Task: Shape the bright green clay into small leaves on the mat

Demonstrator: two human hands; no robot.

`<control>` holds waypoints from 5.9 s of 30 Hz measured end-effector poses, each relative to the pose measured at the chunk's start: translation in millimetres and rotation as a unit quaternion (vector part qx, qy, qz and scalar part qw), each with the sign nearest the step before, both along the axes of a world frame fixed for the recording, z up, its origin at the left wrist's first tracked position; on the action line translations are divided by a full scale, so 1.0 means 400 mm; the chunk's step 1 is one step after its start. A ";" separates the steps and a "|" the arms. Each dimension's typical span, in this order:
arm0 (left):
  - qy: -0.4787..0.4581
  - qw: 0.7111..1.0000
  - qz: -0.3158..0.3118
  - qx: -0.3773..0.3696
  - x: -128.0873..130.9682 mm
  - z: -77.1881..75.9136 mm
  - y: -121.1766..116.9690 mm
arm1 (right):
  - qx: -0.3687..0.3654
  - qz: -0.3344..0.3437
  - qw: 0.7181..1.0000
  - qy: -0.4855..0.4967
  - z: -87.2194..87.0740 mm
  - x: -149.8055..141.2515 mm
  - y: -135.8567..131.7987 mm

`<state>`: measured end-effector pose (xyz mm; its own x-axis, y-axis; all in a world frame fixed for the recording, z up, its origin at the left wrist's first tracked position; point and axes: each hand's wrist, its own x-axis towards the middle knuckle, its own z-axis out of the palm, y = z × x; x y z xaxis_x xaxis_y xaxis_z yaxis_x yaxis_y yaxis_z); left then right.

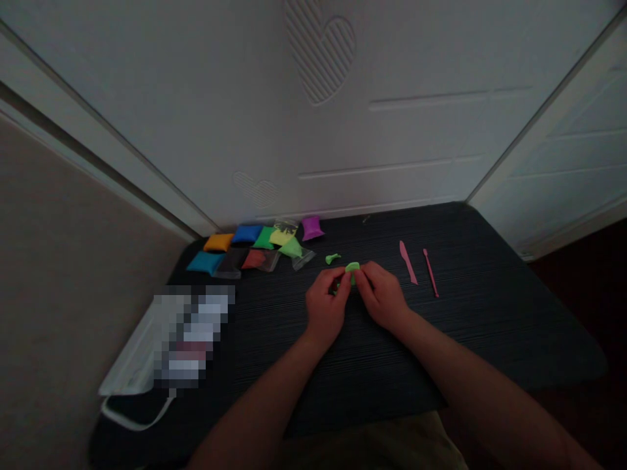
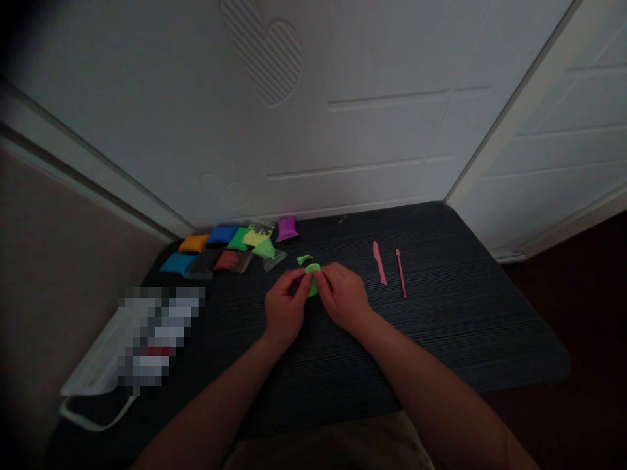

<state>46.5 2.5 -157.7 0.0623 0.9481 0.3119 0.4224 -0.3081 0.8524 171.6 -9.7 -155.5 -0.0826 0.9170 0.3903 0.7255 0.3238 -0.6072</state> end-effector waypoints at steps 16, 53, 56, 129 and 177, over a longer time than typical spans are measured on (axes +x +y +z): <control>-0.231 0.958 -0.033 -0.168 -0.003 -0.009 0.025 | -0.002 0.022 1.000 0.014 0.003 0.003 -0.004; -0.203 0.958 -0.083 -0.185 -0.022 -0.007 0.045 | -0.047 0.035 0.997 0.058 -0.008 0.004 0.003; -0.204 0.960 -0.081 -0.174 -0.019 -0.008 0.045 | -0.053 0.032 0.995 0.073 -0.008 0.005 0.002; -0.195 0.955 -0.105 -0.196 -0.024 -0.022 0.045 | -0.142 0.012 0.934 0.329 -0.026 0.000 0.013; 0.153 0.977 -0.099 0.114 -0.063 -0.003 0.054 | -0.087 -0.065 0.970 0.217 -0.031 0.031 0.024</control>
<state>21.1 24.1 -158.9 0.3600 0.8166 0.4511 0.5600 -0.5759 0.5956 184.0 -0.2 -167.7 0.1752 0.9638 0.2010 0.4175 0.1122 -0.9017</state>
